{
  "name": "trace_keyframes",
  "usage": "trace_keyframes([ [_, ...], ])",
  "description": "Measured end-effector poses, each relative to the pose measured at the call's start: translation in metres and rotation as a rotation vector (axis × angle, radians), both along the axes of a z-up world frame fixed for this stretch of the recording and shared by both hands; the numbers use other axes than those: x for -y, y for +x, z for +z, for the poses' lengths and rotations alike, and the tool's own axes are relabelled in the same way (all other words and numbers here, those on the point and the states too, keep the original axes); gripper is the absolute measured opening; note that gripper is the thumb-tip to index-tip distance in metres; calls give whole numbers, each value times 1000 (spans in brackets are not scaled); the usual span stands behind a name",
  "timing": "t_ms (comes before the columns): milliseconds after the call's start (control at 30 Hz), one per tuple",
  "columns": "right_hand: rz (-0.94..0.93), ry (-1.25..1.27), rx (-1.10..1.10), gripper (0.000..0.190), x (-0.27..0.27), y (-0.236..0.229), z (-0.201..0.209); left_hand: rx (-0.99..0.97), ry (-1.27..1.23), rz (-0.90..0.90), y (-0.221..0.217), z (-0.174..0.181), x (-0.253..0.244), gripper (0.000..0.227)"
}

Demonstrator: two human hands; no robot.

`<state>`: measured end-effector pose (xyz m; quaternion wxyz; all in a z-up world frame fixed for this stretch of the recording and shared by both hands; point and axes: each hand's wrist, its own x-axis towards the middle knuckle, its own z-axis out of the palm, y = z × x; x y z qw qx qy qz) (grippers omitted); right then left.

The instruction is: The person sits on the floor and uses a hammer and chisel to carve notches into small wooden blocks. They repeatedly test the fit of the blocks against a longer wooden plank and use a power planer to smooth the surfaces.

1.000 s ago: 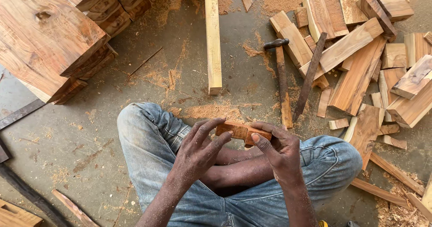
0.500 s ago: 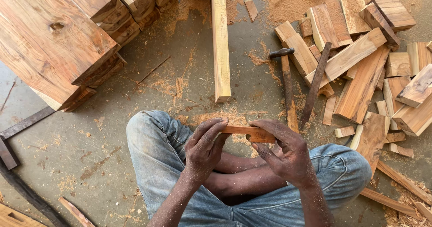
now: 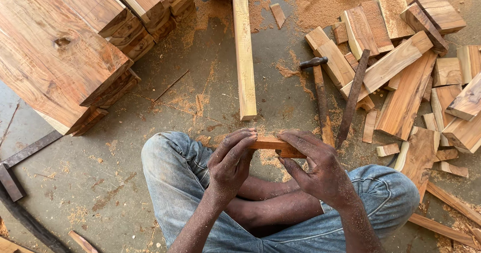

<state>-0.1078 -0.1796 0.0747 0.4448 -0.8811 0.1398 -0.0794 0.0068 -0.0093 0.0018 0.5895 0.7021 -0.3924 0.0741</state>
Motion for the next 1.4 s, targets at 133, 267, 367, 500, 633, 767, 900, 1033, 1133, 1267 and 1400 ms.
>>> trace_keyframes([
  [133, -9, 27, -23, 54, 3, 0, -2, 5, 16, -10, 2, 1, 4, 27],
  [267, -18, 57, -24, 54, 8, -9, -18, 6, 46, -34, 1, -4, 5, 28],
  [367, -66, 67, -14, 50, 20, -18, -43, 75, 101, -100, 14, -14, 9, 33],
  [500, -304, 508, 176, 46, 37, -29, -82, 34, 212, 57, 65, -36, 39, 60],
  [633, -370, 1033, 429, 59, 33, -47, -116, -337, 410, 87, 113, -69, 103, 110],
  [767, -472, 1228, 447, 52, 32, -66, -136, -825, 335, 5, 109, -87, 131, 115],
  [900, -407, 753, 431, 48, 57, -42, -125, -486, 389, 21, 55, -85, 106, 111],
  [1033, -287, -101, 348, 44, 90, 51, -105, -739, 454, -10, -7, -73, 75, 104],
  [1133, -124, -148, 366, 41, 110, 136, -108, -567, 459, -13, -42, -63, 56, 104],
  [1267, -131, -442, 359, 34, 128, 194, -124, -695, 418, -43, -54, -59, 42, 106],
  [1400, -116, -367, 400, 35, 128, 213, -139, -938, 556, -76, -56, -60, 49, 110],
])
